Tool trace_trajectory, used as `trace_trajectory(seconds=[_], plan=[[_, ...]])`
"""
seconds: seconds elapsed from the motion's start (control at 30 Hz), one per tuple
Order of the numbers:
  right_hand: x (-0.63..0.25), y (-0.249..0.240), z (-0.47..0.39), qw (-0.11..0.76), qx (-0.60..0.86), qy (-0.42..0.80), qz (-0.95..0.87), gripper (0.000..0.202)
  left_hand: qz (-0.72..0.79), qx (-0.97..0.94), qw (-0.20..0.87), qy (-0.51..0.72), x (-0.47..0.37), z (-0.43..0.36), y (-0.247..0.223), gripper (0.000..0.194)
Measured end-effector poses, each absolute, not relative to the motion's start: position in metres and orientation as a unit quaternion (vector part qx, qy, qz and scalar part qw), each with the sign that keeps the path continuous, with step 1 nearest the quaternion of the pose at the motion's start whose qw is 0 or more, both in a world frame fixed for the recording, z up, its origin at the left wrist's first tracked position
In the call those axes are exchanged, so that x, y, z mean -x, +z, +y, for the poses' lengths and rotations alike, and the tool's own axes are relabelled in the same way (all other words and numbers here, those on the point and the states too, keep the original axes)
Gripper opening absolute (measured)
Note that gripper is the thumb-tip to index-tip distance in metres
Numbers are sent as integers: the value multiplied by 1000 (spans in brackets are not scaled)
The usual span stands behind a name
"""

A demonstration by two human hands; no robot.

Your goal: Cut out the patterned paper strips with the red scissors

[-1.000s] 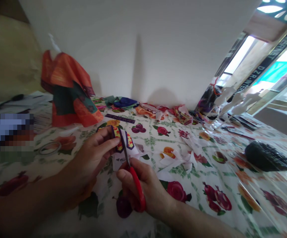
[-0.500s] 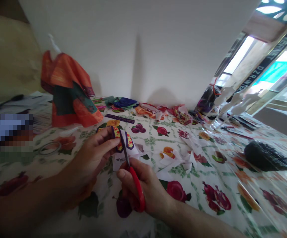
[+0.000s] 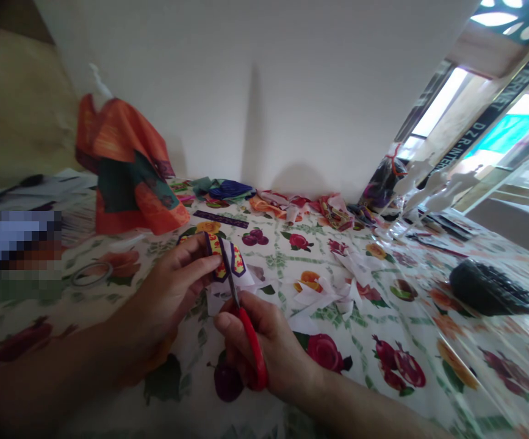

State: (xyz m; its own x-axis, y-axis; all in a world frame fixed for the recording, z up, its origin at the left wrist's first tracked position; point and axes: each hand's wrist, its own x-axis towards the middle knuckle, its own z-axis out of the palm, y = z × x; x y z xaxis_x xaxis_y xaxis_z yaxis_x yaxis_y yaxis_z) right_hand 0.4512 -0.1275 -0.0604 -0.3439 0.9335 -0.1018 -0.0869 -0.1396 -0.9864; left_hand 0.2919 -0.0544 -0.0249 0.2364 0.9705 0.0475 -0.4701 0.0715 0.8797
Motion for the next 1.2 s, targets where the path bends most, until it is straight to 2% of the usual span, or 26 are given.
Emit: trace_trajectory(seconds=[0.13,0.27,0.33,0.43,0.6,0.77,0.93,1.2], plan=[[-453,-58,-130,386,409,637,-527,53,287,-323,734,524,-289,-49,-24,14],[-455,-56,-130,370,403,636,-544,50,318,-277,786,453,-284,-43,-23,42],[-456,-55,-130,366,403,637,-545,49,333,-268,804,413,-282,-40,-22,47],[-456,-55,-130,357,406,636,-551,48,356,-244,814,389,-281,-37,-20,39],[-456,-54,-130,356,396,633,-562,45,381,-259,769,444,-281,-37,-18,14],[-456,-55,-128,359,406,629,-557,47,310,-381,701,517,-281,-38,-19,16],[-458,-58,-129,359,412,634,-547,45,287,-459,645,540,-280,-39,-19,5],[-457,-58,-127,375,412,636,-535,47,303,-453,653,526,-281,-43,-20,15]])
